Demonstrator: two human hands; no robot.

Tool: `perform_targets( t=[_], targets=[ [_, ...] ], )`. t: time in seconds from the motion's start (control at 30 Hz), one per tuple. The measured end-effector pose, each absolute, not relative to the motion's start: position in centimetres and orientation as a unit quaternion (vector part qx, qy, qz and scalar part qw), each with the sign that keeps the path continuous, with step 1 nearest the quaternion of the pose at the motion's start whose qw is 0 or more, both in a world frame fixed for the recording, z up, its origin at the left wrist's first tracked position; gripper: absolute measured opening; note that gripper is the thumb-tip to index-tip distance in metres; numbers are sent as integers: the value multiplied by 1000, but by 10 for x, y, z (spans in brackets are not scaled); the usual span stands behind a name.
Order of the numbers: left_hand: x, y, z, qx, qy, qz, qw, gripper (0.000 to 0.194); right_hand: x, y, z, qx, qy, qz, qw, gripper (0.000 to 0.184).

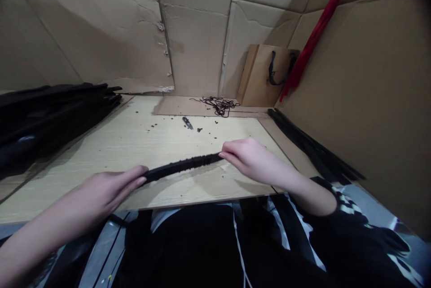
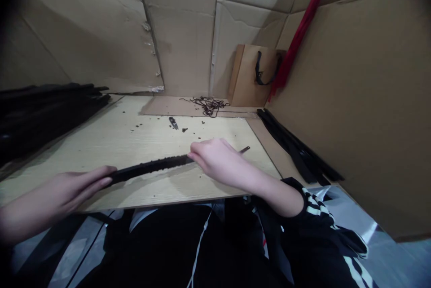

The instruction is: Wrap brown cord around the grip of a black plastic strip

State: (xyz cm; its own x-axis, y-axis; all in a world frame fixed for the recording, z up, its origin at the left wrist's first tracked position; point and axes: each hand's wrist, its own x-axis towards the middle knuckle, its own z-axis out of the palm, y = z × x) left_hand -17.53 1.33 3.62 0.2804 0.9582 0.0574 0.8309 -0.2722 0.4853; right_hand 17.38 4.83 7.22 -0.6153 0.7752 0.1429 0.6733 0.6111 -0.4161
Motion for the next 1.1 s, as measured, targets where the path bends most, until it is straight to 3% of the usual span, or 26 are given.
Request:
perform_targets(
  t=[0.1, 0.2, 0.33, 0.5, 0.57, 0.67, 0.73, 0.9, 1.1],
  targets=[
    [-176, 14, 38, 776, 595, 139, 158, 51, 169, 32, 66, -410, -882, 147, 177, 42],
    [-176, 8, 41, 765, 594, 187, 164, 49, 170, 34, 55, -391, -855, 239, 243, 46],
    [-175, 5, 43, 781, 542, 217, 219, 43, 171, 48, 40, -372, -775, 405, 309, 50],
    [-173, 4, 37, 737, 546, 212, 336, 40, 165, 51, 38, -306, -695, 520, 391, 37],
    [-172, 4, 34, 727, 540, 207, 369, 43, 167, 51, 43, -285, -685, 555, 377, 52],
    [-168, 5, 33, 725, 524, 200, 399, 50, 172, 53, 53, -243, -662, 645, 295, 92],
    [-164, 6, 35, 723, 520, 206, 407, 51, 175, 54, 57, -203, -621, 710, 263, 102],
    [-154, 8, 40, 719, 522, 226, 398, 47, 160, 51, 55, -231, -498, 756, 355, 86],
    [-151, 1, 41, 683, 533, 249, 434, 37, 136, 50, 40, -292, -477, 659, 503, 79]
  ],
)
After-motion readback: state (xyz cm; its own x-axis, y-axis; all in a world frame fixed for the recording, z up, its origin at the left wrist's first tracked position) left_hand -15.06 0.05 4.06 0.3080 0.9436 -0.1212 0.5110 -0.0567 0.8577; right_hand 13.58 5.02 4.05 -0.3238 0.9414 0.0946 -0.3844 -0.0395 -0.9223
